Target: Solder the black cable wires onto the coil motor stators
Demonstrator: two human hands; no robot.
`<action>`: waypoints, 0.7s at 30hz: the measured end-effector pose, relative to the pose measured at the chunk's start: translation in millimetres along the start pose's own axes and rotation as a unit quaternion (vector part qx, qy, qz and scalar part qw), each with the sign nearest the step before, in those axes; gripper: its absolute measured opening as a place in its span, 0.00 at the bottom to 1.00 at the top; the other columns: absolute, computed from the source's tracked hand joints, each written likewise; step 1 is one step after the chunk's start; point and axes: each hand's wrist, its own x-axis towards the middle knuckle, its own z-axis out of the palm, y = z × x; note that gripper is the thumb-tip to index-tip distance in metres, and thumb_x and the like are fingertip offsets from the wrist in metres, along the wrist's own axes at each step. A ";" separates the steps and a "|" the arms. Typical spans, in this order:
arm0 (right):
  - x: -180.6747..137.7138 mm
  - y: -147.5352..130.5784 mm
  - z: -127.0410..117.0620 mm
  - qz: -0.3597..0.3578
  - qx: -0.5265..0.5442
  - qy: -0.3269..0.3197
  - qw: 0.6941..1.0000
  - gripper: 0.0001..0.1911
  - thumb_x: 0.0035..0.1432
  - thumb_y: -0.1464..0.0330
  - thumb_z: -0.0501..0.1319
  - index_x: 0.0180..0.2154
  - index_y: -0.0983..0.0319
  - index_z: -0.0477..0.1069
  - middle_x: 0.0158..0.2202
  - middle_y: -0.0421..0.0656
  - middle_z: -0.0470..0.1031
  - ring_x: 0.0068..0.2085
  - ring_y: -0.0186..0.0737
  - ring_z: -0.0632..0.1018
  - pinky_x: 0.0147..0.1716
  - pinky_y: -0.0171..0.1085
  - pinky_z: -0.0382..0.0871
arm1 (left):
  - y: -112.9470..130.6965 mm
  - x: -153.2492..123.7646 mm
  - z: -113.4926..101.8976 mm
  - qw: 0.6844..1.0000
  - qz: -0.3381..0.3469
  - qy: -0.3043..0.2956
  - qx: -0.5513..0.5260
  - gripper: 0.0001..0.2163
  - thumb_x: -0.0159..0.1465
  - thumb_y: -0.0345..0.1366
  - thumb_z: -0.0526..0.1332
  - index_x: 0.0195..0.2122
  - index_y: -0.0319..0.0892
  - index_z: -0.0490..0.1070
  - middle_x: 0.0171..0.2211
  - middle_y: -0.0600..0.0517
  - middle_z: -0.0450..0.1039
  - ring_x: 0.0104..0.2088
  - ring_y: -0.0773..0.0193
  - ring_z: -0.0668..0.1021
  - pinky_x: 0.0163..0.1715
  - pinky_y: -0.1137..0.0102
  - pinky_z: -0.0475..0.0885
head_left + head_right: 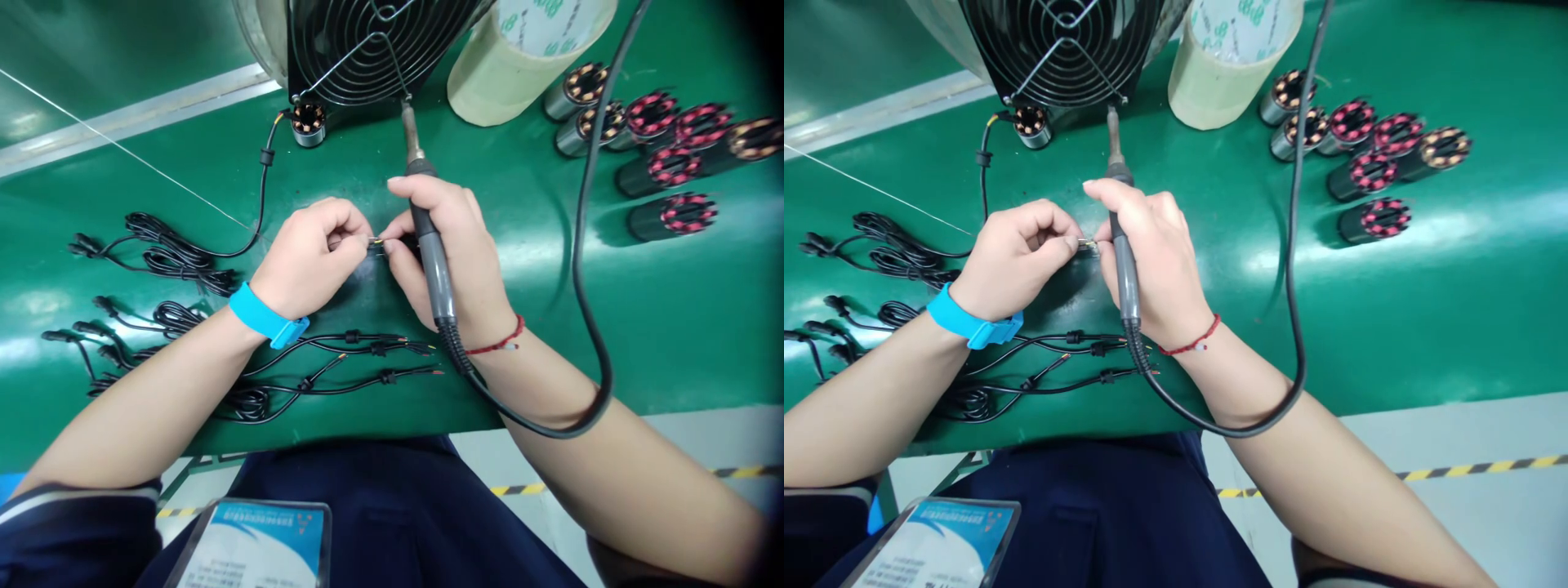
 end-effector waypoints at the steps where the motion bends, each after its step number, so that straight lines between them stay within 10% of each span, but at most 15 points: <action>1: -0.1 1.0 0.0 0.006 0.012 0.011 1.000 0.26 0.55 0.76 0.59 0.54 0.52 0.62 0.35 0.37 0.77 0.39 0.44 0.75 0.47 0.50 0.72 | -0.8 0.0 0.6 1.000 -0.001 0.004 -0.012 0.06 0.57 0.25 0.56 0.26 0.41 0.68 0.25 0.55 0.68 0.24 0.71 0.67 0.26 0.71 0.65; 21: -0.3 -0.6 0.9 0.025 0.082 0.004 0.996 0.26 0.56 0.73 0.59 0.54 0.49 0.59 0.32 0.37 0.76 0.42 0.47 0.78 0.47 0.52 0.72 | -2.4 -0.7 -0.6 0.997 -0.001 0.023 -0.076 0.04 0.59 0.27 0.56 0.29 0.43 0.64 0.25 0.56 0.67 0.24 0.71 0.70 0.24 0.72 0.67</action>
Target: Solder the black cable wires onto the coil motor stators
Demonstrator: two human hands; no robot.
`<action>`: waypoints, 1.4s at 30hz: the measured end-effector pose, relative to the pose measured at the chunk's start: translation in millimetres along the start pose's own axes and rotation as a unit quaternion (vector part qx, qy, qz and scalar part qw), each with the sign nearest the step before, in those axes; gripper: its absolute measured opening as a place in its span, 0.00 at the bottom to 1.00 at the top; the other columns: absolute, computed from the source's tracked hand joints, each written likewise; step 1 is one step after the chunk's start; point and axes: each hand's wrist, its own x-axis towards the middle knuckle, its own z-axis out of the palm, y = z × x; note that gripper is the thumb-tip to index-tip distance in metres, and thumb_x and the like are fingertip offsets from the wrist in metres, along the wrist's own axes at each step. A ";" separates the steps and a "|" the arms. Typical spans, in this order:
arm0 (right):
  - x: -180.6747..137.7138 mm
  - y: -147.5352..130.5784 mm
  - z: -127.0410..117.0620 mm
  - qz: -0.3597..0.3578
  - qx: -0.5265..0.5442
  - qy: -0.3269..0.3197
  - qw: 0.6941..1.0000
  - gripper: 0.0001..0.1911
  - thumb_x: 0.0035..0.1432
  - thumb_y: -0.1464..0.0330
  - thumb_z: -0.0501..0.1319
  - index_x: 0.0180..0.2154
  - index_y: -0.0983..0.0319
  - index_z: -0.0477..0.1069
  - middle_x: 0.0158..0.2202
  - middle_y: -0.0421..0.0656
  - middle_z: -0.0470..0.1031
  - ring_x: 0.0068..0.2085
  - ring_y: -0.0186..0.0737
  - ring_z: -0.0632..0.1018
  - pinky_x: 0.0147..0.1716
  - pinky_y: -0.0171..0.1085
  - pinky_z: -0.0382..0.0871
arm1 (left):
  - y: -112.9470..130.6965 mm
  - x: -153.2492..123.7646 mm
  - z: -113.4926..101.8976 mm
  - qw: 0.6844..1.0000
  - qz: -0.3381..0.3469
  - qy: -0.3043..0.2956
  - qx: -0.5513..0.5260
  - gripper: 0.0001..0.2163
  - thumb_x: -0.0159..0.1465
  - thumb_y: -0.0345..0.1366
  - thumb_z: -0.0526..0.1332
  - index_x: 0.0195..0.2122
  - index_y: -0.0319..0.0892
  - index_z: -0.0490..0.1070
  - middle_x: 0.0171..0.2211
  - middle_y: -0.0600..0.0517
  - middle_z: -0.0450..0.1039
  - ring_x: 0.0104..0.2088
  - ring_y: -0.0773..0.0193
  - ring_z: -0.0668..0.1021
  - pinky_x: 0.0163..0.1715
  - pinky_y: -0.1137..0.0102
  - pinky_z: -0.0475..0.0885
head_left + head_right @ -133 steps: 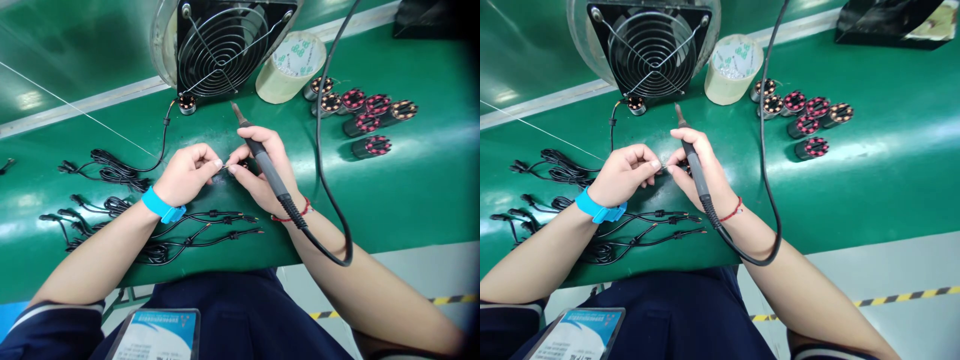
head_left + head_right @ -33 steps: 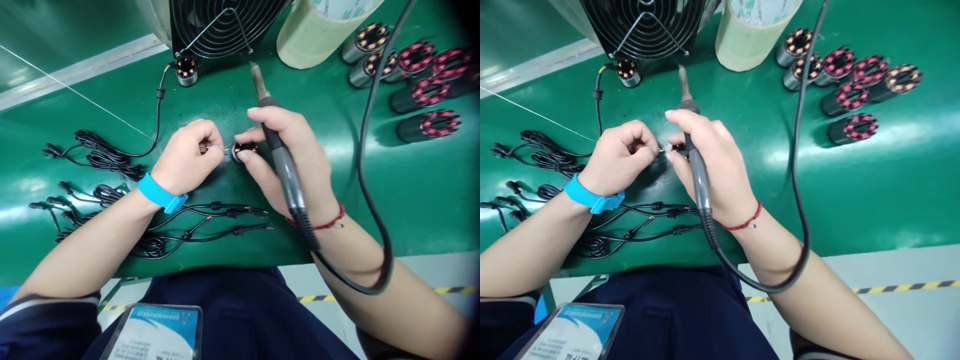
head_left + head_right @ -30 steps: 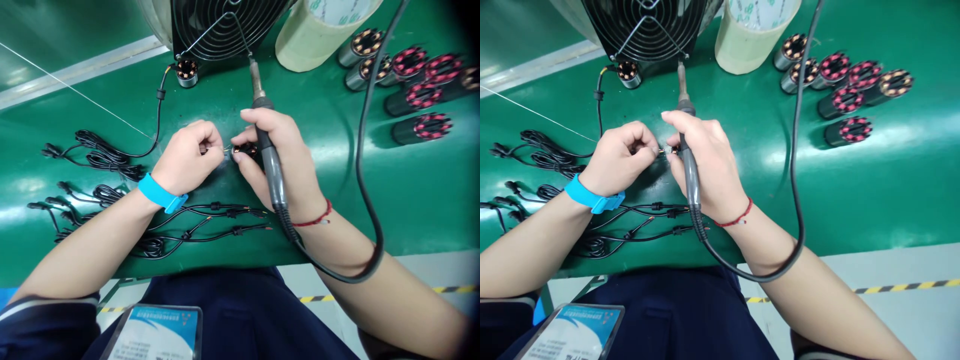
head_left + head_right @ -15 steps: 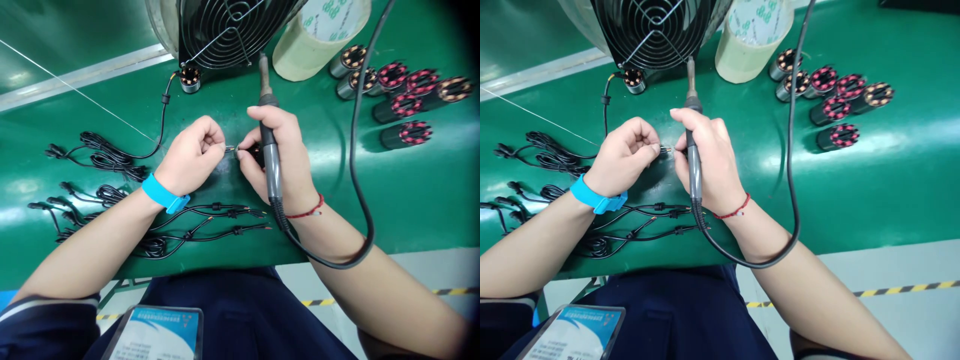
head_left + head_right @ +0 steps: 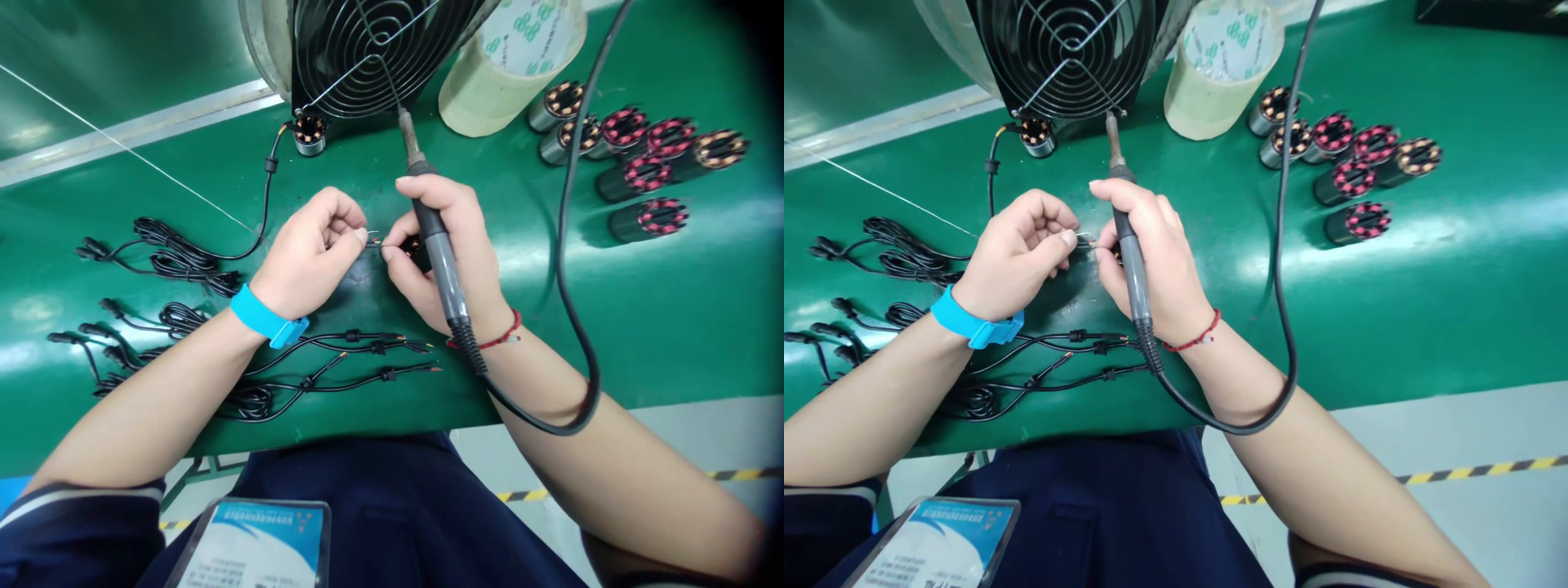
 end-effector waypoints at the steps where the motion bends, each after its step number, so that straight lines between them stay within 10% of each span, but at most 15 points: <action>1: 0.1 0.6 0.5 -0.003 0.004 0.006 1.000 0.26 0.55 0.73 0.59 0.54 0.49 0.59 0.32 0.37 0.75 0.42 0.47 0.78 0.47 0.52 0.72 | -0.2 0.2 -0.1 1.000 -0.001 0.001 -0.001 0.04 0.59 0.27 0.56 0.29 0.43 0.64 0.25 0.56 0.67 0.25 0.71 0.70 0.24 0.73 0.68; 17: 0.2 -1.2 2.0 0.015 0.059 0.029 0.998 0.25 0.54 0.70 0.63 0.52 0.51 0.61 0.28 0.34 0.73 0.28 0.36 0.74 0.31 0.39 0.74 | 6.0 -3.3 -6.4 0.993 0.067 -0.044 0.082 0.04 0.59 0.28 0.59 0.27 0.42 0.68 0.28 0.54 0.70 0.29 0.68 0.71 0.32 0.70 0.70; 42: -2.2 -2.8 -19.8 0.010 -0.037 -0.030 0.999 0.23 0.60 0.68 0.59 0.56 0.48 0.64 0.38 0.37 0.80 0.46 0.48 0.78 0.52 0.57 0.71 | -0.3 0.1 -0.1 0.993 0.026 -0.055 0.102 0.07 0.52 0.23 0.58 0.22 0.41 0.69 0.25 0.54 0.68 0.26 0.70 0.69 0.32 0.68 0.72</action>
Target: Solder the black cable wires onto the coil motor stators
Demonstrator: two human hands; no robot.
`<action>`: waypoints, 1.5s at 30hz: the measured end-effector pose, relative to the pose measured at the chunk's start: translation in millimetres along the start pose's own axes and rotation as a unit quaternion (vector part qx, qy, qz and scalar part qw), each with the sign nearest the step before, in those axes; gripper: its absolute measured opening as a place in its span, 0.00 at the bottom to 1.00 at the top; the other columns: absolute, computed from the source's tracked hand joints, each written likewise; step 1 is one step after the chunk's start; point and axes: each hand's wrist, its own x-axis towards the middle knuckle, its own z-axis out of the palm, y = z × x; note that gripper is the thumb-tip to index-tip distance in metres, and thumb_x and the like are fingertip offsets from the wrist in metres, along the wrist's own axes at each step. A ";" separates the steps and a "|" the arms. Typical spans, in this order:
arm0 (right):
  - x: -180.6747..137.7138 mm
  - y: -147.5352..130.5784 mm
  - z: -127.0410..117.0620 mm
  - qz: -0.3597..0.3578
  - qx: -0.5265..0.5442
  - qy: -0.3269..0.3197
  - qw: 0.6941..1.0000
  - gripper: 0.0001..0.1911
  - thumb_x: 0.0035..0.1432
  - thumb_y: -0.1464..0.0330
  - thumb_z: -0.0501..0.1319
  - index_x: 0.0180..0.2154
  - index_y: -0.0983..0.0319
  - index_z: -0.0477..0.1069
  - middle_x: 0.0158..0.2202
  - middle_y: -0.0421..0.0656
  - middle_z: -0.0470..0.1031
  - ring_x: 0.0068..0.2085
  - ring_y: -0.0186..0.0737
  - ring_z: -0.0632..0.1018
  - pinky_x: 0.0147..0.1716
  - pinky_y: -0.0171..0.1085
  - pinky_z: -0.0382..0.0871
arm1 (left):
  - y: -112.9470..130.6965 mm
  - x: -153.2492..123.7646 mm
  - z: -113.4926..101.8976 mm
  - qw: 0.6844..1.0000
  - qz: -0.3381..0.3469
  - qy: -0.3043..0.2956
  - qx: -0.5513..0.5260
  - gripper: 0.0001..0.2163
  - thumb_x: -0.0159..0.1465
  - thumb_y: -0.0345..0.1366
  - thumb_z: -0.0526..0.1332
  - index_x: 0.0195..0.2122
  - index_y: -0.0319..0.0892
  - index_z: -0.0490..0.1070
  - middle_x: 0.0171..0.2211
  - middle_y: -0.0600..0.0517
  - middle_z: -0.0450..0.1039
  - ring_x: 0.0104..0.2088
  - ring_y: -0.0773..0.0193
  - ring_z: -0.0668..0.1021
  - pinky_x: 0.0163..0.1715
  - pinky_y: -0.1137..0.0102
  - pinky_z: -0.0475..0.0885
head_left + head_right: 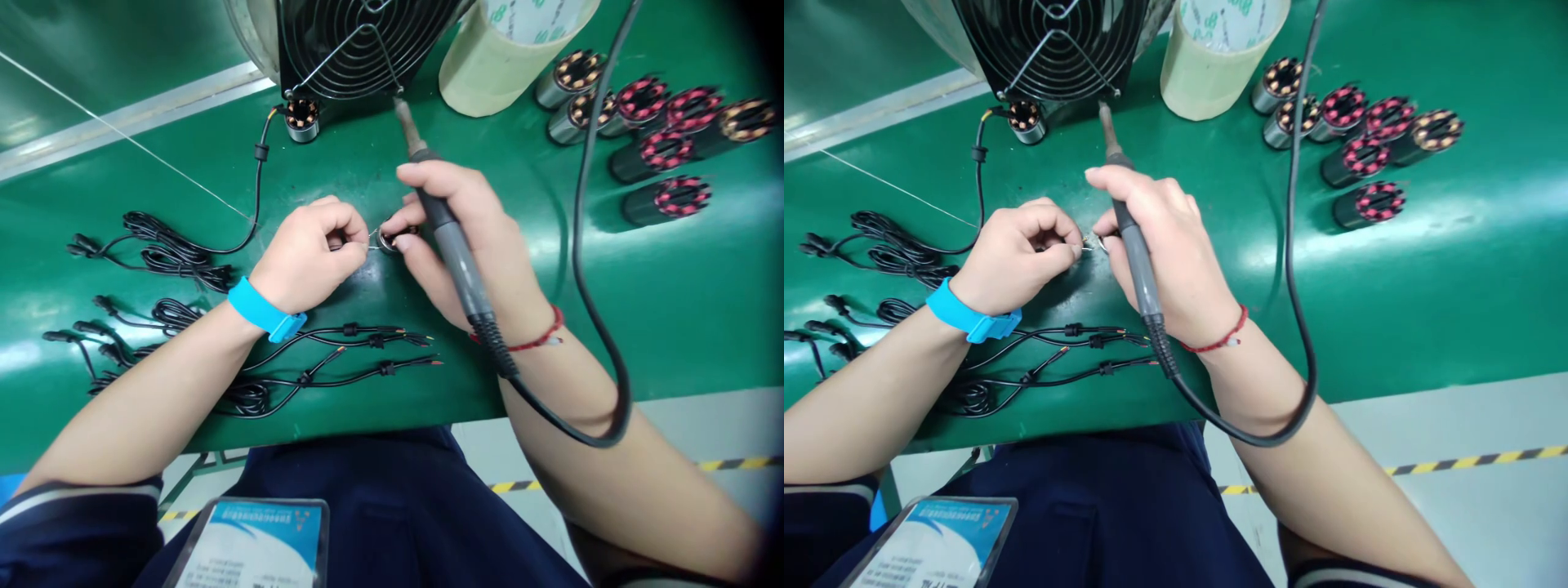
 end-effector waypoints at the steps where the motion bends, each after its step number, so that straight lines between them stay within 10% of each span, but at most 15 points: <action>1: -2.3 -5.8 -5.4 0.011 -0.006 0.010 1.000 0.23 0.61 0.69 0.58 0.57 0.47 0.64 0.40 0.36 0.80 0.46 0.47 0.79 0.52 0.56 0.71 | -0.2 0.1 0.5 1.000 -0.001 0.000 -0.001 0.07 0.52 0.22 0.58 0.22 0.41 0.68 0.25 0.54 0.68 0.25 0.70 0.68 0.31 0.68 0.72; 5: -19.1 -30.7 -23.9 0.036 -0.045 0.058 0.997 0.21 0.62 0.68 0.60 0.56 0.47 0.69 0.49 0.36 0.79 0.43 0.40 0.80 0.46 0.46 0.76 | 0.1 -0.1 3.0 1.000 -0.006 0.001 -0.003 0.07 0.52 0.22 0.58 0.21 0.41 0.67 0.26 0.54 0.68 0.25 0.71 0.68 0.30 0.68 0.71; 12: -59.7 -25.4 -8.9 0.016 -0.012 0.201 0.979 0.17 0.53 0.69 0.67 0.47 0.56 0.75 0.34 0.38 0.79 0.27 0.33 0.77 0.25 0.36 0.74 | 5.9 -1.7 7.0 0.999 -0.016 0.011 0.026 0.08 0.52 0.21 0.57 0.21 0.41 0.64 0.26 0.55 0.67 0.25 0.71 0.67 0.32 0.68 0.71; 24: -65.7 -19.7 -5.5 0.054 0.055 0.188 0.979 0.12 0.52 0.67 0.69 0.41 0.59 0.76 0.33 0.39 0.81 0.24 0.31 0.79 0.21 0.32 0.72 | 8.5 -0.6 6.8 0.999 -0.037 0.008 0.027 0.09 0.51 0.21 0.57 0.21 0.42 0.64 0.26 0.54 0.65 0.25 0.70 0.66 0.30 0.66 0.66; 37: -61.8 -20.4 -6.0 0.055 0.029 0.214 0.975 0.15 0.55 0.66 0.66 0.47 0.57 0.75 0.39 0.44 0.80 0.31 0.41 0.81 0.29 0.41 0.79 | 8.9 -0.6 6.3 0.999 -0.044 0.006 0.025 0.08 0.52 0.21 0.57 0.21 0.41 0.64 0.27 0.53 0.65 0.26 0.69 0.67 0.30 0.66 0.67; 45: -29.1 -28.1 -29.9 0.004 -0.026 0.041 0.999 0.24 0.60 0.70 0.63 0.57 0.51 0.69 0.54 0.38 0.77 0.46 0.41 0.82 0.50 0.41 0.79 | 9.2 0.0 5.4 0.999 -0.036 0.006 0.034 0.08 0.52 0.22 0.57 0.21 0.41 0.65 0.26 0.54 0.66 0.26 0.70 0.67 0.31 0.68 0.69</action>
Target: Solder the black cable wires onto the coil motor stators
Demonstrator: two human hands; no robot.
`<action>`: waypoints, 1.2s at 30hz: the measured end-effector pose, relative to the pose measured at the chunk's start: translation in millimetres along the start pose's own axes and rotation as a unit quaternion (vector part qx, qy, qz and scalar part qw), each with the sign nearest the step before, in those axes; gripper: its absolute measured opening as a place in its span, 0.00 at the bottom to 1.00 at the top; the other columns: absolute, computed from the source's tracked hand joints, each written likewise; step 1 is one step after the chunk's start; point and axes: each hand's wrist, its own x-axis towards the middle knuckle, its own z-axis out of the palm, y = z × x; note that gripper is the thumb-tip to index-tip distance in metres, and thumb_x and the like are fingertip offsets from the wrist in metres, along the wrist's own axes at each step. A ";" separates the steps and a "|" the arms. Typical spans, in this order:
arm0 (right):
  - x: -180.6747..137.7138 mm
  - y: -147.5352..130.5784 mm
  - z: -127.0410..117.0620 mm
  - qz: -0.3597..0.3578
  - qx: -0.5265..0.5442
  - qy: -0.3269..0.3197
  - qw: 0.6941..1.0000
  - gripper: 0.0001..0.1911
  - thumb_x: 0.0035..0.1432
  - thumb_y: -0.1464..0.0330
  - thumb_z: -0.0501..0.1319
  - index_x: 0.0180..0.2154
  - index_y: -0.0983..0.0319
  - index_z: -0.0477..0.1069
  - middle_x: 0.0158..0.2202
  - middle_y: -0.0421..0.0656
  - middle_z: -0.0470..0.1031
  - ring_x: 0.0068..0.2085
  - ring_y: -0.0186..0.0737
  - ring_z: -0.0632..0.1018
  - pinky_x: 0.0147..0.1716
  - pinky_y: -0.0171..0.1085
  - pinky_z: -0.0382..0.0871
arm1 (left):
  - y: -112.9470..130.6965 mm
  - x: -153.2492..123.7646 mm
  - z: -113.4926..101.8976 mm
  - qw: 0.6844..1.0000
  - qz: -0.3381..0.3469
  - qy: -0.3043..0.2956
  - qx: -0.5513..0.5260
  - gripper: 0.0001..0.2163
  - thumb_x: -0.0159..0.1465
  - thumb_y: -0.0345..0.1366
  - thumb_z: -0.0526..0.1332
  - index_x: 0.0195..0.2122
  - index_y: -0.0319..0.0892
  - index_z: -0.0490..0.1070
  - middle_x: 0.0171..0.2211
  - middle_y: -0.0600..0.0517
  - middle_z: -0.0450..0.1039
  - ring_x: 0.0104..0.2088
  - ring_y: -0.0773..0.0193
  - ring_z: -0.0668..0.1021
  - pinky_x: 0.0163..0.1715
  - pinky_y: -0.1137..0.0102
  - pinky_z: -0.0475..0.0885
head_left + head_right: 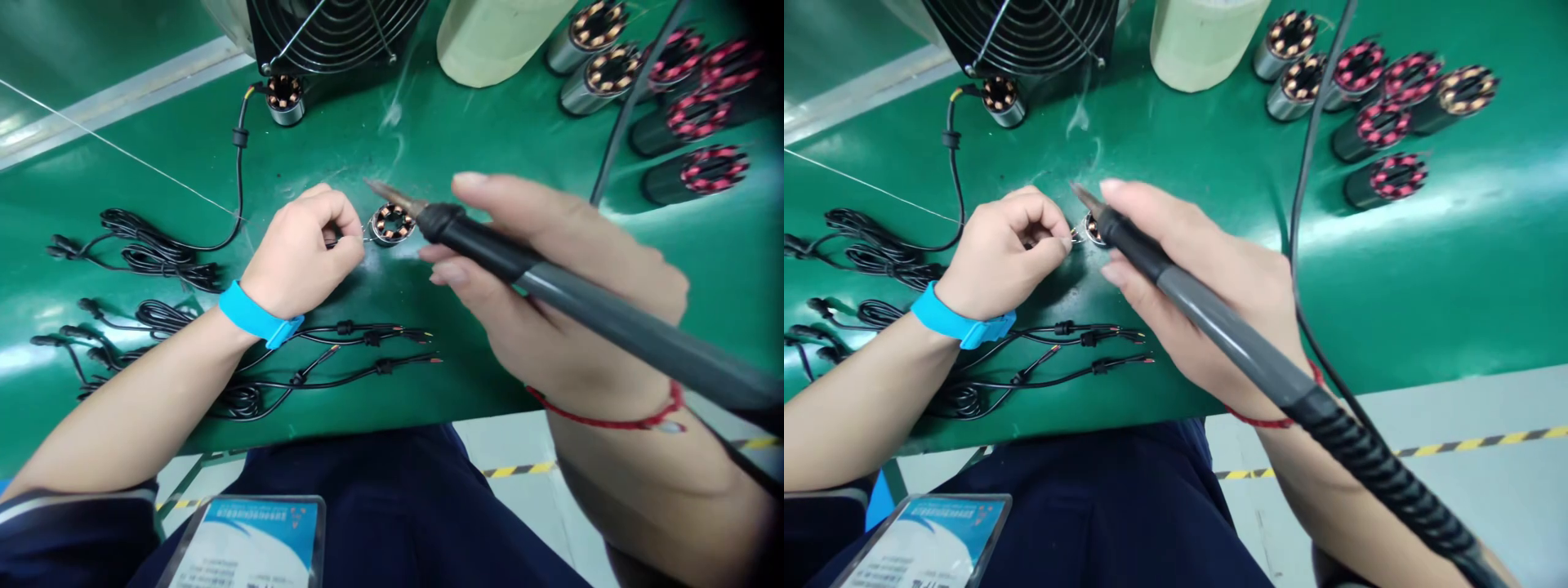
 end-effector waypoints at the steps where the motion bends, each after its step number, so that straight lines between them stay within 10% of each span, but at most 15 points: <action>1: 6.8 -0.7 -2.5 0.002 0.005 -0.010 1.000 0.23 0.61 0.70 0.63 0.58 0.50 0.68 0.55 0.37 0.76 0.45 0.39 0.83 0.49 0.40 0.79 | -0.1 -0.1 -0.2 1.000 0.002 -0.001 0.000 0.08 0.52 0.22 0.57 0.22 0.41 0.66 0.26 0.54 0.66 0.26 0.70 0.67 0.31 0.68 0.69; 9: 38.3 13.3 16.1 0.013 -0.015 -0.114 0.993 0.20 0.58 0.71 0.59 0.53 0.56 0.68 0.40 0.39 0.80 0.44 0.43 0.80 0.45 0.42 0.77 | -3.0 -0.6 -0.2 1.000 0.016 0.004 -0.002 0.06 0.52 0.23 0.58 0.23 0.41 0.67 0.26 0.55 0.67 0.26 0.71 0.67 0.36 0.68 0.72; 18: 31.7 31.0 40.9 -0.079 -0.025 -0.085 0.993 0.25 0.53 0.78 0.55 0.52 0.55 0.64 0.36 0.39 0.78 0.41 0.45 0.76 0.46 0.50 0.72 | 0.8 -1.8 -1.7 1.000 -0.011 -0.001 -0.017 0.06 0.52 0.25 0.58 0.23 0.42 0.67 0.27 0.54 0.68 0.27 0.68 0.69 0.37 0.64 0.72; 36: 29.2 36.6 39.7 0.009 0.039 -0.017 0.999 0.25 0.53 0.76 0.55 0.52 0.52 0.61 0.37 0.39 0.77 0.39 0.42 0.78 0.47 0.46 0.75 | -4.5 -1.7 -1.6 0.998 0.055 -0.003 0.031 0.04 0.57 0.28 0.61 0.33 0.42 0.73 0.32 0.51 0.68 0.34 0.64 0.71 0.38 0.66 0.70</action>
